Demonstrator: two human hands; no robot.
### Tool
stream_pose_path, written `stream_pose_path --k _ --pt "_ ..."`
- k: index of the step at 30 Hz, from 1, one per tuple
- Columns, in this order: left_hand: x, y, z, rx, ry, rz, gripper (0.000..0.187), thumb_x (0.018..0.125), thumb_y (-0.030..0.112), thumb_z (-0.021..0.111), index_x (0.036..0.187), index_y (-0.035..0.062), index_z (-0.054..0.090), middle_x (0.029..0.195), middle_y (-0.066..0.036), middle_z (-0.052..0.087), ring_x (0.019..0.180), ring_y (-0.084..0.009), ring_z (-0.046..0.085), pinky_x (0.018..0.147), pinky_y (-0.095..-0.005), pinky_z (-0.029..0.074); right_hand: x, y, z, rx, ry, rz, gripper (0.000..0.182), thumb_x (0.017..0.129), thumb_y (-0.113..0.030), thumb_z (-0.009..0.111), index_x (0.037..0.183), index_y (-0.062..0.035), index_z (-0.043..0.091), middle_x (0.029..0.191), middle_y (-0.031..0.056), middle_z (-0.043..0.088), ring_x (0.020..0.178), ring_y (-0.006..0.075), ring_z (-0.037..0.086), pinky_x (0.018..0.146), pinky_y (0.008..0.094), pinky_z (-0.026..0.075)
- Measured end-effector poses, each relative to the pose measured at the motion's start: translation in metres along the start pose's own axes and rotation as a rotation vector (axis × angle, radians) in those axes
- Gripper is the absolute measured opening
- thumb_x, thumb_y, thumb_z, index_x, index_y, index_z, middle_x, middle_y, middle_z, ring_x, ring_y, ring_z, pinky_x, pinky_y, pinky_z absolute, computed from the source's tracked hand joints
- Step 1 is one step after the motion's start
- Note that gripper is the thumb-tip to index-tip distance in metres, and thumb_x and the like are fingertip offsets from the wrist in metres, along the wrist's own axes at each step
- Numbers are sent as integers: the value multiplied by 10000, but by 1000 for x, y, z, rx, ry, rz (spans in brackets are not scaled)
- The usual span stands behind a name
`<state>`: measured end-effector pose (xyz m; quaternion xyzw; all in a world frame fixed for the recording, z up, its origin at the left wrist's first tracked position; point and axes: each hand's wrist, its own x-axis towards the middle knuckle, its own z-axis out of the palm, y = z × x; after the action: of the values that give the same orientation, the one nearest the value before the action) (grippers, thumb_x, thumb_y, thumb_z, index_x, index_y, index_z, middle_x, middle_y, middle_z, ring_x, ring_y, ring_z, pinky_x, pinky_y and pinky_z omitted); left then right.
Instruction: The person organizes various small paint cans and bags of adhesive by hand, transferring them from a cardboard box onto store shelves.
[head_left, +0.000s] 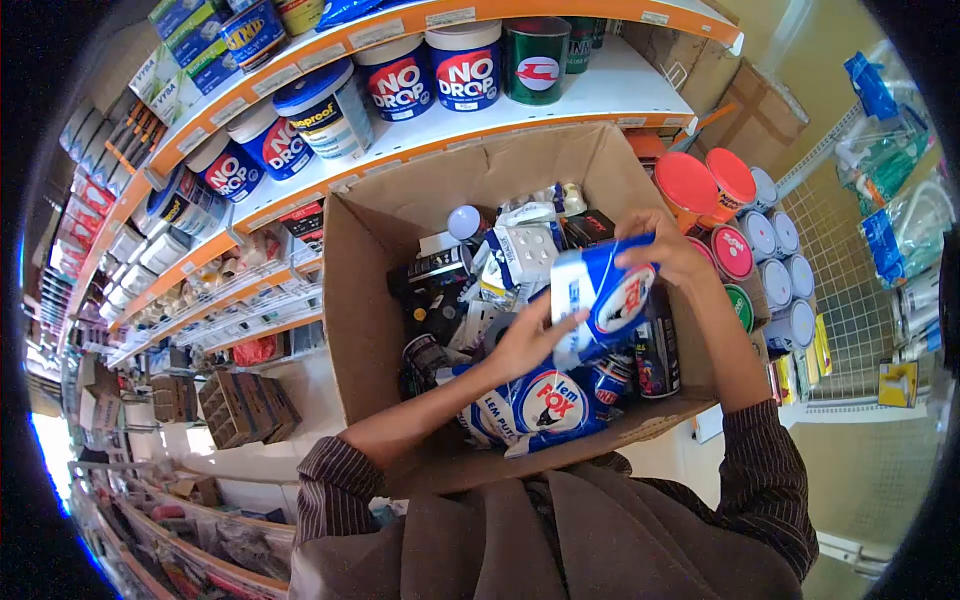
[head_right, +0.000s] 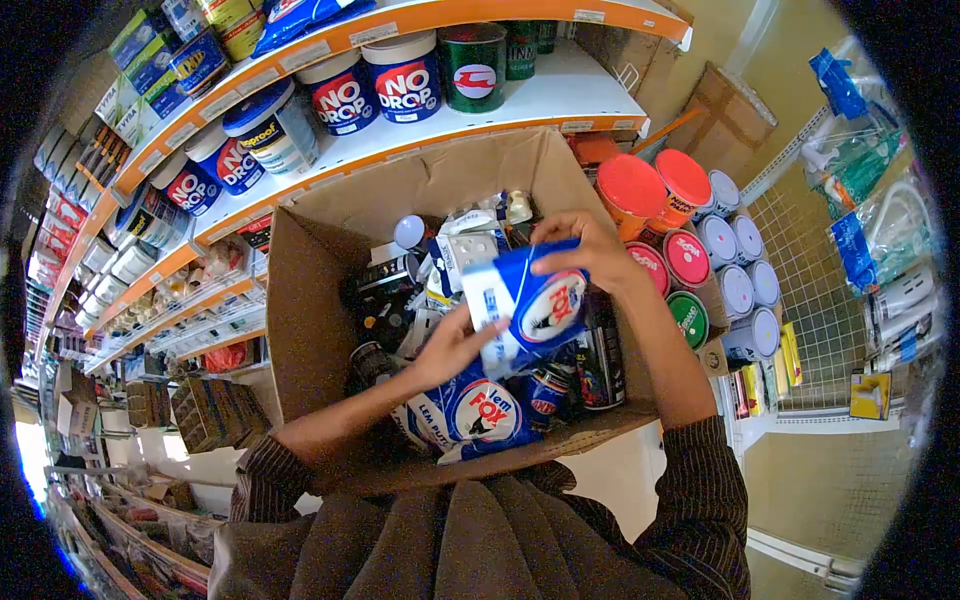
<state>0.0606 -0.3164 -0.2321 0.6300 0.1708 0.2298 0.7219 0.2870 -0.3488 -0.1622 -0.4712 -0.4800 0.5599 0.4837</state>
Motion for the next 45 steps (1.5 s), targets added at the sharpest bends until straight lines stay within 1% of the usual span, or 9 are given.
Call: stream_pose_path --k 3,10,14,20,22,26,35,42,45 --pt "10 25 -12 150 187 146 301 885 179 513 1121 -1 457 916 -47 565 788 -79 492 673 -235 428 8 10 -7 514 120 16 466 760 7 591 1197 -37 435 1121 118 533 949 182 567 841 315 468" --pt "17 39 -34 226 320 256 220 905 154 458 1079 21 468 849 -37 530 774 -71 432 684 -224 372 21 11 19 706 180 82 508 849 -121 517 1310 -66 308 1170 124 506 1072 195 501 938 342 392" --pt "22 36 -46 -51 410 167 192 913 167 456 1033 17 450 889 -33 541 771 -54 470 673 -207 406 22 22 40 604 16 303 619 824 -177 579 1332 -87 239 1178 107 487 1077 189 489 889 363 428" --pt "20 30 -55 -274 527 -7 432 865 83 518 1193 29 243 1049 -162 512 877 -187 573 684 -319 538 24 33 63 194 138 143 992 716 -42 689 1386 -172 -31 1282 116 359 1118 195 426 890 328 418" --pt "20 28 -61 -135 397 -93 847 726 -43 648 1302 88 40 1173 -187 425 1031 -251 506 797 -372 506 26 39 60 61 162 78 974 701 -80 714 1386 -158 26 1278 121 362 1125 196 417 898 316 402" --pt "10 41 -58 -245 228 -263 1054 621 -59 731 1343 115 -17 1245 -141 394 1153 -248 406 938 -392 386 24 27 55 36 89 193 841 700 -82 715 1360 -110 195 1210 86 448 1067 163 465 883 293 409" --pt "20 159 -86 83 268 181 929 672 -75 676 1371 39 75 1266 -150 398 1132 -197 425 933 -319 390 61 -92 75 -117 8 -259 904 652 3 707 1363 -23 148 1273 109 389 1165 180 382 992 300 298" --pt "86 296 -160 409 437 529 713 741 58 662 1316 -42 252 1126 -175 530 996 -188 532 807 -275 460 176 -208 79 -19 30 -589 809 730 10 652 1364 -28 151 1202 143 470 1037 182 507 851 272 447" --pt "132 310 -213 1116 927 724 547 734 217 674 1167 -49 472 1035 -216 581 905 -270 599 778 -332 467 275 -220 56 -536 266 -921 729 739 -249 679 1319 -38 291 1146 168 524 996 234 541 824 314 448"
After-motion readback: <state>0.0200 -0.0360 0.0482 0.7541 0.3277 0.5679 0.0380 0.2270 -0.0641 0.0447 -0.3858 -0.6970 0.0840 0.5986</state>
